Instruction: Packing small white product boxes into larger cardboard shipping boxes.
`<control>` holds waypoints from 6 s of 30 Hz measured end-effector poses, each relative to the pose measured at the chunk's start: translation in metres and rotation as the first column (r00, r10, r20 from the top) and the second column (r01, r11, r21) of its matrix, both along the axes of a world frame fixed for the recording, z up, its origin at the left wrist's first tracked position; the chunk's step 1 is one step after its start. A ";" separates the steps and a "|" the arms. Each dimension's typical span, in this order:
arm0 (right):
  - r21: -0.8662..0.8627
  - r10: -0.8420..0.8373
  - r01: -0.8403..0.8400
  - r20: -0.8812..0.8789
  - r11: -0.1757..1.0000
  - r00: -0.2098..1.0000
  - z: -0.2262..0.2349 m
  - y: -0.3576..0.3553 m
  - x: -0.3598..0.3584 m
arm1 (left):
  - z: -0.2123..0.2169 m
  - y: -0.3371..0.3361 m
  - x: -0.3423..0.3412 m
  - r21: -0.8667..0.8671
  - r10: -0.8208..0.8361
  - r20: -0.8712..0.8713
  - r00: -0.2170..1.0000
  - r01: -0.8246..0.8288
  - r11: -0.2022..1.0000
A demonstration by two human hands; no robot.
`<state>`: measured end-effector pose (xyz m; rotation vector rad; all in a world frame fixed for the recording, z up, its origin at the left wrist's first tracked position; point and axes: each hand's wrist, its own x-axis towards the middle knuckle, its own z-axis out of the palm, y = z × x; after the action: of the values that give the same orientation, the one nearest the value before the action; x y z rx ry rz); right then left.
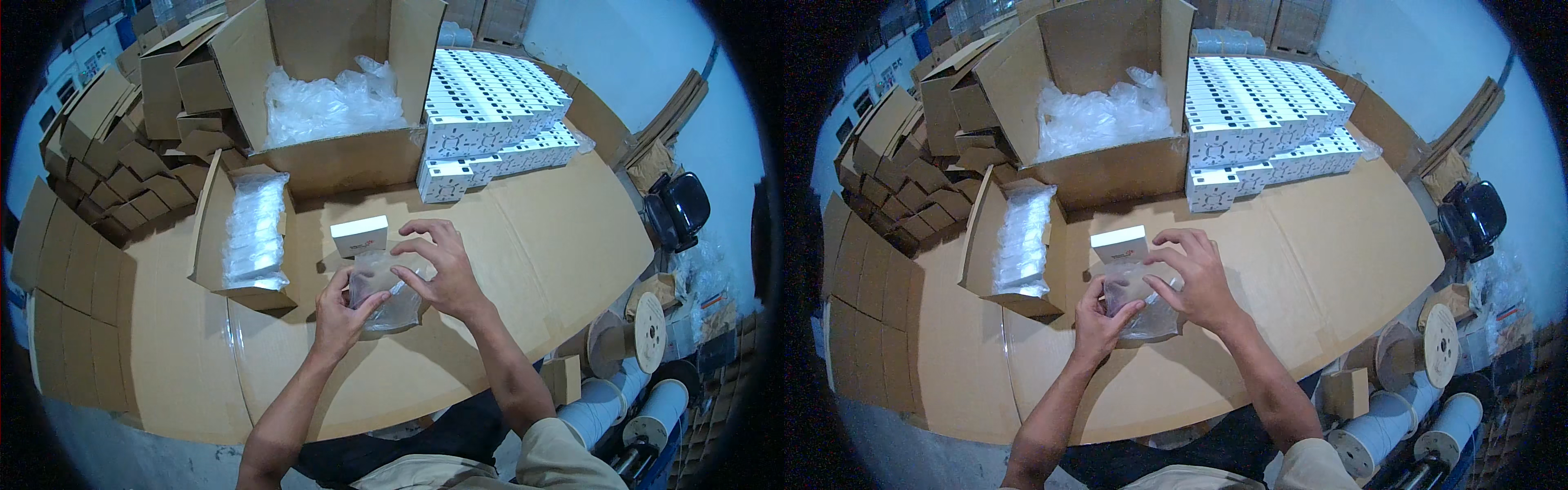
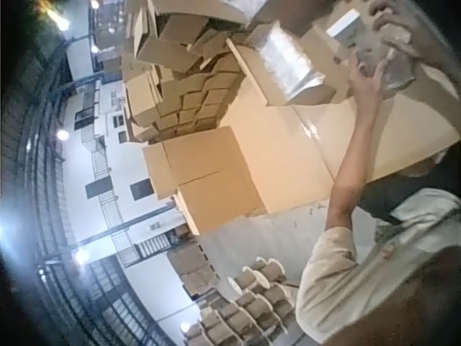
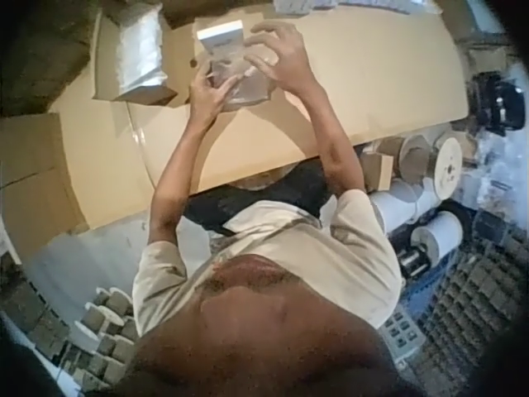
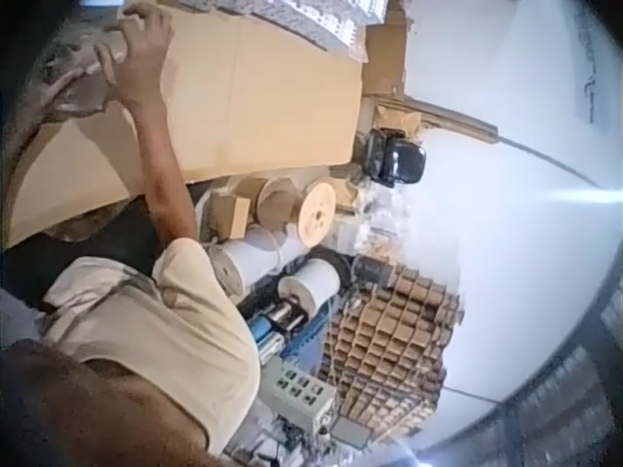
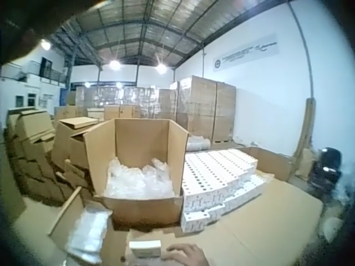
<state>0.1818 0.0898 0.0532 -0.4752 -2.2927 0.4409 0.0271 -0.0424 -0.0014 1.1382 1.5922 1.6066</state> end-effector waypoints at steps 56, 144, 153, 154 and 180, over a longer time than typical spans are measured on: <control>-0.637 -0.067 -0.413 -0.590 0.651 0.805 -0.051 0.048 -0.036 | -0.001 0.001 -0.010 -0.253 -0.005 -0.086 0.996 -0.017 0.967; -0.864 0.082 -0.155 -0.131 0.480 0.988 -0.037 0.021 -0.026 | -0.010 0.015 -0.023 0.001 0.123 0.231 0.965 -0.127 0.992; -0.846 0.113 -0.392 -0.377 0.362 0.919 -0.032 0.021 -0.020 | 0.013 0.011 -0.024 0.110 0.083 0.198 0.977 -0.106 0.988; -0.845 0.113 -0.392 -0.378 0.364 0.919 -0.030 0.021 -0.021 | 0.009 0.014 -0.025 0.153 0.069 0.197 0.978 -0.100 0.983; -0.815 0.116 -0.349 -0.335 0.462 0.935 -0.040 0.021 -0.025 | 0.000 0.014 -0.030 0.075 0.092 0.240 0.966 -0.113 0.991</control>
<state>0.1573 0.1107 0.0128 -0.5286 -1.7330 1.7645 -0.0033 -0.0283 -0.0010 0.8812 1.4569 1.8218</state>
